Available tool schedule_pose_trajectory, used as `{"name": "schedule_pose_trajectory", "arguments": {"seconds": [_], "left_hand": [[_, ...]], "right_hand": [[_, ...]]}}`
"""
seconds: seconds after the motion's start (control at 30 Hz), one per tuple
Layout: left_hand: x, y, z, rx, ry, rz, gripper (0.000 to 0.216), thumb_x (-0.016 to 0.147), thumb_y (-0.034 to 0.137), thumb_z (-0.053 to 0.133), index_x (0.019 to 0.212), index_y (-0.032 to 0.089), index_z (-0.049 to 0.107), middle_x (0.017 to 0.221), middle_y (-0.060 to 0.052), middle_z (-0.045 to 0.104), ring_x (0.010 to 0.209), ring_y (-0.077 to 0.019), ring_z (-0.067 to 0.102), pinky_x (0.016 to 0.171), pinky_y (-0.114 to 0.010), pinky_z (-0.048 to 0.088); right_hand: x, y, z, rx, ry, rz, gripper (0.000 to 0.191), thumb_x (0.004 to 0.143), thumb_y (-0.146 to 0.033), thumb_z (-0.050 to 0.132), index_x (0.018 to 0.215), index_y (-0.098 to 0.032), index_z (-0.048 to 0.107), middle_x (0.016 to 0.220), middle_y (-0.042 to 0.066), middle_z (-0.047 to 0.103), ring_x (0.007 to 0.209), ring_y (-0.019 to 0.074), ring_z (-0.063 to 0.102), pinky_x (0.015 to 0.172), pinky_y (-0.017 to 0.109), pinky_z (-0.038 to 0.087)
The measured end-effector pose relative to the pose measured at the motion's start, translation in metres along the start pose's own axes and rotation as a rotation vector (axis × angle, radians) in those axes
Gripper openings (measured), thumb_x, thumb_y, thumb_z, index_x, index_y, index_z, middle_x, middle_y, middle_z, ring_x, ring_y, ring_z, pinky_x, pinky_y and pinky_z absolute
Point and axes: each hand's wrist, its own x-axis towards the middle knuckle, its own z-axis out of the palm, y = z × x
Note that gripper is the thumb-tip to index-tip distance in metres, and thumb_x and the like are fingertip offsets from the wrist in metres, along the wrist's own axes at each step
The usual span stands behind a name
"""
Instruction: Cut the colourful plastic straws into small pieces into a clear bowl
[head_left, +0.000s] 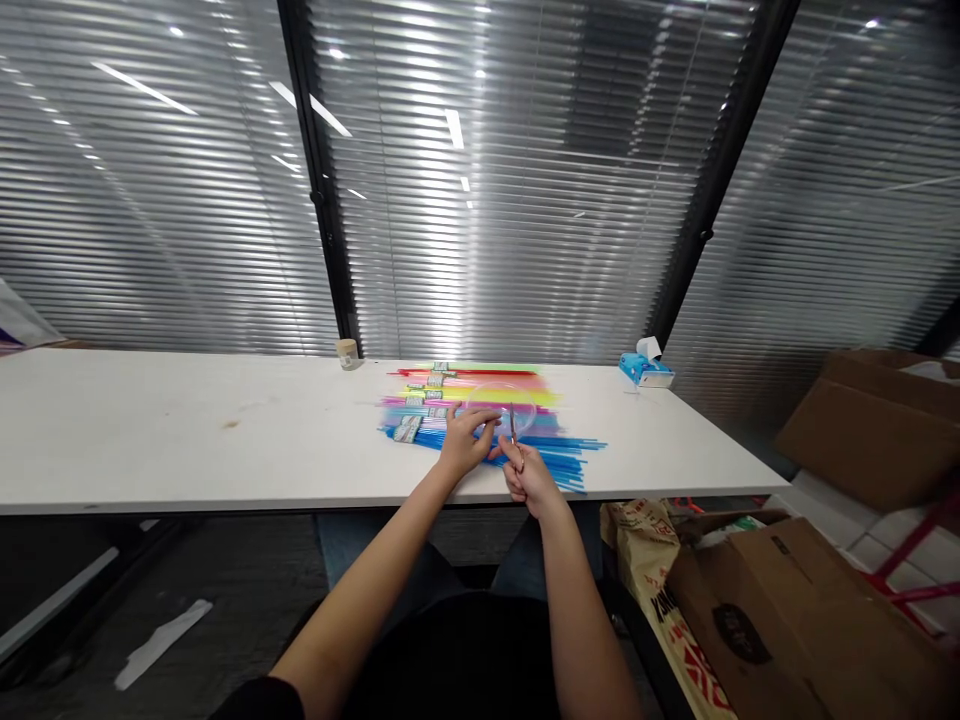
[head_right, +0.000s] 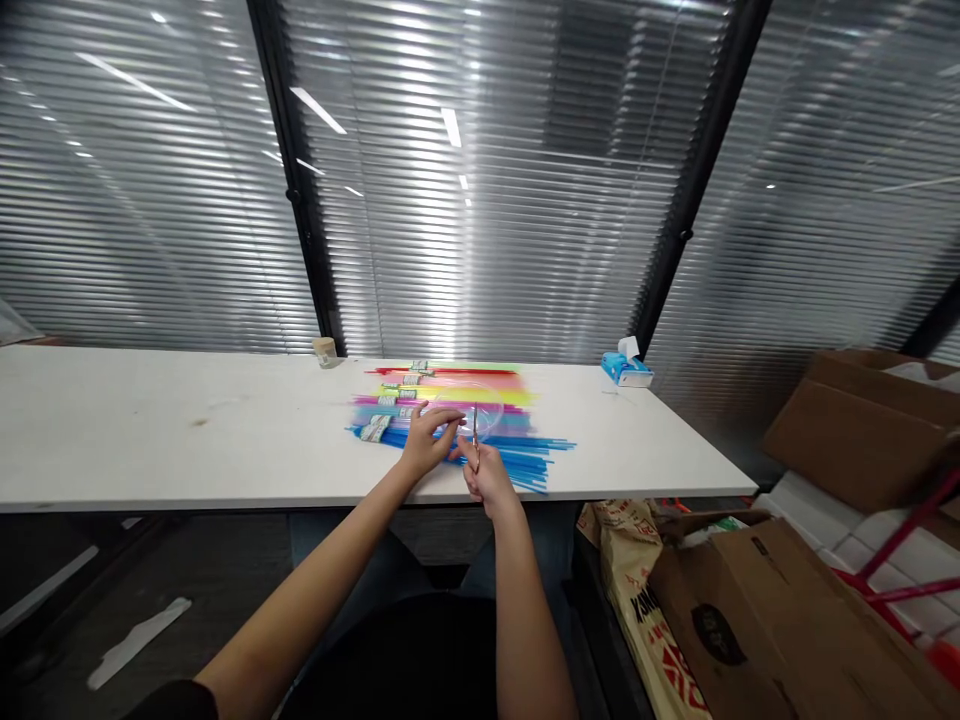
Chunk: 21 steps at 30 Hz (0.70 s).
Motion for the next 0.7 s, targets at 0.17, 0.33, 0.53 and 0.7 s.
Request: {"name": "schedule_pose_trajectory", "arguments": {"seconds": [0.17, 0.33, 0.53, 0.7], "left_hand": [[0.003, 0.000, 0.005, -0.122, 0.151, -0.133, 0.009, 0.084, 0.024, 0.069, 0.081, 0.026, 0.077, 0.092, -0.001, 0.083, 0.100, -0.0254, 0.077, 0.121, -0.053, 0.031], [0.006, -0.004, 0.004, -0.189, 0.210, -0.151, 0.006, 0.081, 0.029, 0.074, 0.083, 0.024, 0.078, 0.090, -0.004, 0.082, 0.103, -0.0271, 0.076, 0.113, -0.051, 0.041], [0.008, -0.007, 0.003, -0.246, 0.292, -0.160, 0.015, 0.087, 0.035, 0.070, 0.083, 0.022, 0.076, 0.105, -0.008, 0.078, 0.108, -0.0248, 0.071, 0.104, -0.044, 0.051], [0.007, -0.011, 0.005, -0.292, 0.282, -0.208, 0.015, 0.088, 0.031, 0.068, 0.079, 0.022, 0.076, 0.114, -0.009, 0.072, 0.117, -0.0254, 0.066, 0.105, -0.044, 0.052]], "right_hand": [[0.005, -0.001, 0.001, -0.003, -0.014, 0.013, 0.056, 0.074, -0.076, 0.073, 0.078, -0.021, 0.060, 0.032, -0.015, 0.031, 0.030, 0.0041, 0.012, 0.032, 0.020, 0.010], [0.007, -0.001, 0.000, -0.004, -0.024, 0.020, 0.055, 0.078, -0.074, 0.071, 0.078, -0.020, 0.062, 0.032, -0.015, 0.029, 0.031, 0.0044, 0.011, 0.034, 0.020, 0.009], [0.008, 0.001, 0.001, -0.017, -0.038, 0.002, 0.053, 0.077, -0.073, 0.073, 0.076, -0.021, 0.064, 0.034, -0.014, 0.031, 0.032, 0.0051, 0.013, 0.034, 0.021, 0.011], [0.008, 0.003, 0.002, -0.035, -0.029, -0.012, 0.049, 0.081, -0.070, 0.071, 0.074, -0.021, 0.065, 0.035, -0.013, 0.033, 0.032, 0.0057, 0.014, 0.034, 0.022, 0.011]]}}
